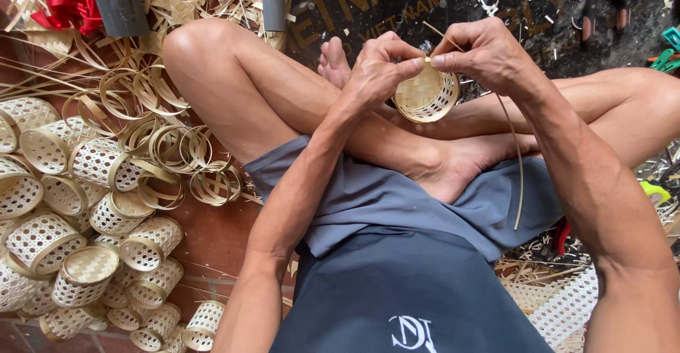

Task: The person sits on the floor assembling woven bamboo baskets. They fit a round wooden base into a perforated woven bamboo cylinder, press and tuck the rim strips to secure the base, trim excess bamboo with a knife, and apply glue from a squeeze bottle around the base edge.

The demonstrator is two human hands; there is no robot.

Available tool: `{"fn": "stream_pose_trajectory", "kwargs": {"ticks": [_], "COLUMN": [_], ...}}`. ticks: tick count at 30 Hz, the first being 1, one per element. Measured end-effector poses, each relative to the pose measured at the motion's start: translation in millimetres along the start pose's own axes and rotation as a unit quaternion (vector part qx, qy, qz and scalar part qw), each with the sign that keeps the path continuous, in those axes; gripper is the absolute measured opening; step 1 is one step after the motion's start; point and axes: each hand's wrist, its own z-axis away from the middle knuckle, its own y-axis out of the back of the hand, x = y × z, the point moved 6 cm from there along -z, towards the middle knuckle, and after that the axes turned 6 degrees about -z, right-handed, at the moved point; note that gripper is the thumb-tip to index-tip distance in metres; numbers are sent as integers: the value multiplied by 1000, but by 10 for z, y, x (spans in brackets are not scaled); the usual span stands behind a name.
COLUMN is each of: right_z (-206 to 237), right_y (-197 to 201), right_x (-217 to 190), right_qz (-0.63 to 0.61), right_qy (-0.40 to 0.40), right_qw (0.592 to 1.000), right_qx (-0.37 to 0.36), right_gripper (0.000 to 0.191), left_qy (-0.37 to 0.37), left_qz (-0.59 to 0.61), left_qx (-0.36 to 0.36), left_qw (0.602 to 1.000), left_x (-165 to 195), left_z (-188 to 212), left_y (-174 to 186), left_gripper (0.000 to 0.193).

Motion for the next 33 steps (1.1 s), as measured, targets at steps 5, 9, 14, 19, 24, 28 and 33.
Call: {"fn": "stream_pose_trajectory", "kwargs": {"ticks": [5,9,14,19,24,28,33], "right_z": [37,216,789,1092,1102,1094,976], "right_y": [-23,53,-125,-350,-548,-512,-308], "right_x": [17,-342,-1078,-1409,-1592,-1630,-1356], "right_qz": [-51,-36,199,428,487,492,499], "right_qy": [-108,-9,224,158,206,244,185], "right_qw": [993,991,946,884,848,832,843], "right_qx": [13,126,126,101,27,80,83], "right_gripper": [17,19,17,14,16,14,5], "left_qy": [-3,-19,7,-69,-115,-309,-256], "left_qz": [-24,-50,-40,8,184,-156,-180], "left_qx": [11,45,68,108,-11,155,158], "left_qw": [1000,998,997,992,976,925,936], "left_x": [61,42,-27,460,983,1312,1082], "left_z": [31,106,268,650,993,1102,989], "left_y": [24,68,134,296,272,383,355], "left_gripper": [22,23,24,22,26,14,10]}}
